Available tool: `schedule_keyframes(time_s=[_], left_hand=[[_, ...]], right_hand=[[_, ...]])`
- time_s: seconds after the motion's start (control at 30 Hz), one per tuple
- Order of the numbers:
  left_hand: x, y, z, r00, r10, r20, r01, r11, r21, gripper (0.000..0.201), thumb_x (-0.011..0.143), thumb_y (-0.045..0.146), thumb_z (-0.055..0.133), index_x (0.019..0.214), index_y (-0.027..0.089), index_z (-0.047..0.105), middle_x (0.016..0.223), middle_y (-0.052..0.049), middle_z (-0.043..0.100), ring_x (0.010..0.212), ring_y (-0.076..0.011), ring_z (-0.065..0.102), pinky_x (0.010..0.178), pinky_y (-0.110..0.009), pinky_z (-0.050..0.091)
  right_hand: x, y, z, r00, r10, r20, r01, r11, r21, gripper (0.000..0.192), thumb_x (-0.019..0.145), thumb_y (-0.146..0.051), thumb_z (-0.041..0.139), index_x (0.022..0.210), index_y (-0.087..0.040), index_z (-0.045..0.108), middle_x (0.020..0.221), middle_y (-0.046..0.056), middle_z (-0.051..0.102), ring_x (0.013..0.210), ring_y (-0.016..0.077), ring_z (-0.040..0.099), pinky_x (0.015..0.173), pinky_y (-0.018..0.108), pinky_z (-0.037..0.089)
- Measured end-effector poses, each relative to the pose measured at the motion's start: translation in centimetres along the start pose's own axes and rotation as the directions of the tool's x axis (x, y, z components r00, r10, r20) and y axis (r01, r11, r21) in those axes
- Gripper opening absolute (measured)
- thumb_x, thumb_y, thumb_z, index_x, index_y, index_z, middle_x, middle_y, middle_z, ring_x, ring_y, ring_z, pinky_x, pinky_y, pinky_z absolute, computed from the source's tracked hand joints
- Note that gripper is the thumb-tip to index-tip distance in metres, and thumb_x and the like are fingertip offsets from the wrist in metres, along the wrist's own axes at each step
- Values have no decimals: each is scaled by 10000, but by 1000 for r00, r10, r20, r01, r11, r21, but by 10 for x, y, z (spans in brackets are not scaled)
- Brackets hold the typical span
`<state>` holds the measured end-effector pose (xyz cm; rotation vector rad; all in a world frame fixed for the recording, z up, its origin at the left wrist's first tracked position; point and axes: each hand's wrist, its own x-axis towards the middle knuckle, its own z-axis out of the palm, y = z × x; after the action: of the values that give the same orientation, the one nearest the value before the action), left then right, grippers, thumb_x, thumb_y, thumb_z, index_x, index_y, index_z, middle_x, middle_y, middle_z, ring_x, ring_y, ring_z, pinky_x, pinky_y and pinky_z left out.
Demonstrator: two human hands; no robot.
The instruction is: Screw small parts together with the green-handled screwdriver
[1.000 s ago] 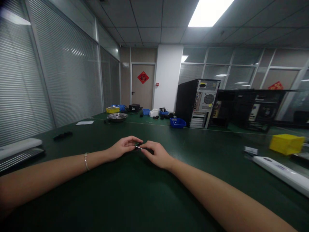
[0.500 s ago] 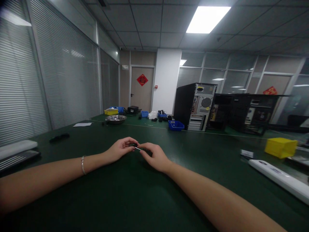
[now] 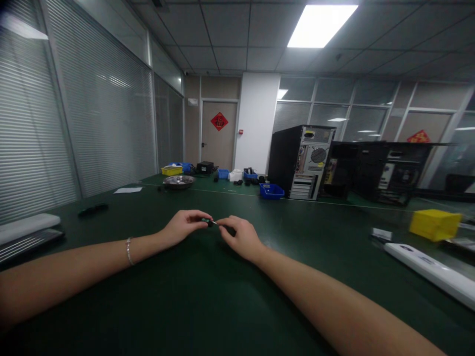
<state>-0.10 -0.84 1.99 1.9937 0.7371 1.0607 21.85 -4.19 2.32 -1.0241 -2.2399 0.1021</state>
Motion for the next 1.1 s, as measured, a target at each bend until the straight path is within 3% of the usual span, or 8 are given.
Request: schedule_keyframes(time_s=[0.17, 0.87, 1.1], left_hand=[[-4, 3, 1, 1000, 5, 21, -6, 999, 47, 253, 759, 221, 622, 998, 155, 667, 1006, -62, 675, 954, -208, 613, 896, -361, 461], [-2, -9, 2, 995, -93, 45, 100, 976, -192, 288, 748, 226, 644, 1022, 136, 654, 997, -83, 673, 908, -205, 620, 855, -378, 482], [2, -14, -2, 991, -119, 63, 128, 978, -164, 287, 794, 299, 586, 1032, 147, 638, 997, -74, 643, 877, -184, 589, 780, -321, 480]], right_hand=[[-3, 3, 4, 999, -33, 14, 33, 999, -20, 252, 864, -256, 491, 1070, -230, 633, 879, 38, 629, 757, 153, 576, 700, 270, 438], [-1, -2, 4, 998, -56, 8, 56, 998, 31, 266, 879, -253, 481, 1106, -236, 618, 886, 50, 628, 795, 166, 580, 725, 283, 444], [-2, 1, 4, 999, -28, -43, 30, 999, 37, 252, 869, -248, 486, 1073, -230, 633, 902, 47, 640, 797, 167, 587, 702, 280, 443]])
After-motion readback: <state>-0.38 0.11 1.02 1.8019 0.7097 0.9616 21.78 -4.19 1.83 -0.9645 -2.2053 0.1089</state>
